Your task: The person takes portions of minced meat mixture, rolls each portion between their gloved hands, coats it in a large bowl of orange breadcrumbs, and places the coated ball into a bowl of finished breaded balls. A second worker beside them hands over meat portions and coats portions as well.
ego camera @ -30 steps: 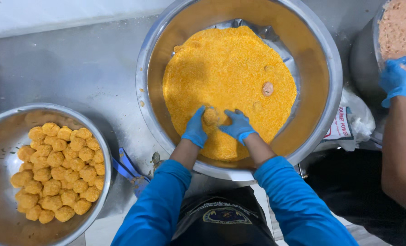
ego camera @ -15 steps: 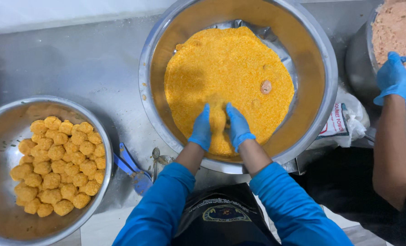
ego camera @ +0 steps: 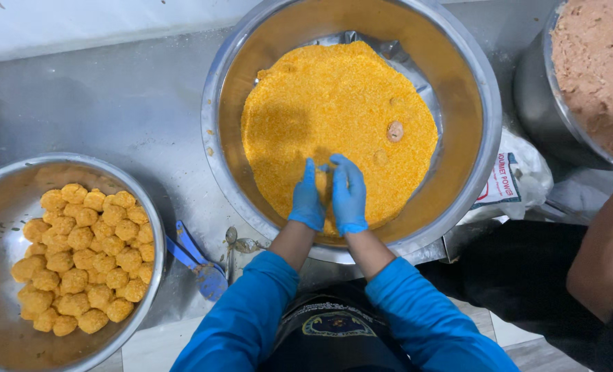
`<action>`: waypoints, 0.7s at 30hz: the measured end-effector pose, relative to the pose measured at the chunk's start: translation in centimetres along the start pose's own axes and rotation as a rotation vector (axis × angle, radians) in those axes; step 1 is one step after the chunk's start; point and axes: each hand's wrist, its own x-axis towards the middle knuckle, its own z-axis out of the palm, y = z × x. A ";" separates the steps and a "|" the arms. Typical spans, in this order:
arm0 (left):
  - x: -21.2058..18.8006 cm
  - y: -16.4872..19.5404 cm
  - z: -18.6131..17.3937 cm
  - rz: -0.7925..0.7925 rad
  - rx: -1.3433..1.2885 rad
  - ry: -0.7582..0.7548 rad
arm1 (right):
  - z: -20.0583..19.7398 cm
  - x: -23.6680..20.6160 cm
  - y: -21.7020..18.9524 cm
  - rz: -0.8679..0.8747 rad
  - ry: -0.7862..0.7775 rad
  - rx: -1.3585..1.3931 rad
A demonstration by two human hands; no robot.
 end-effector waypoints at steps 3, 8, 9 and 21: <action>-0.1 -0.6 0.3 0.424 0.504 -0.061 | 0.5 0.1 -0.4 0.759 0.085 0.687; -0.6 -0.5 0.5 0.573 0.387 -0.057 | 1.6 1.2 1.0 1.042 0.106 0.780; -0.5 -0.4 0.5 0.605 0.365 -0.054 | 1.8 1.3 1.2 0.798 0.048 0.658; -2.1 0.8 2.2 0.957 0.917 -0.189 | 1.7 1.5 -0.8 0.854 0.144 0.990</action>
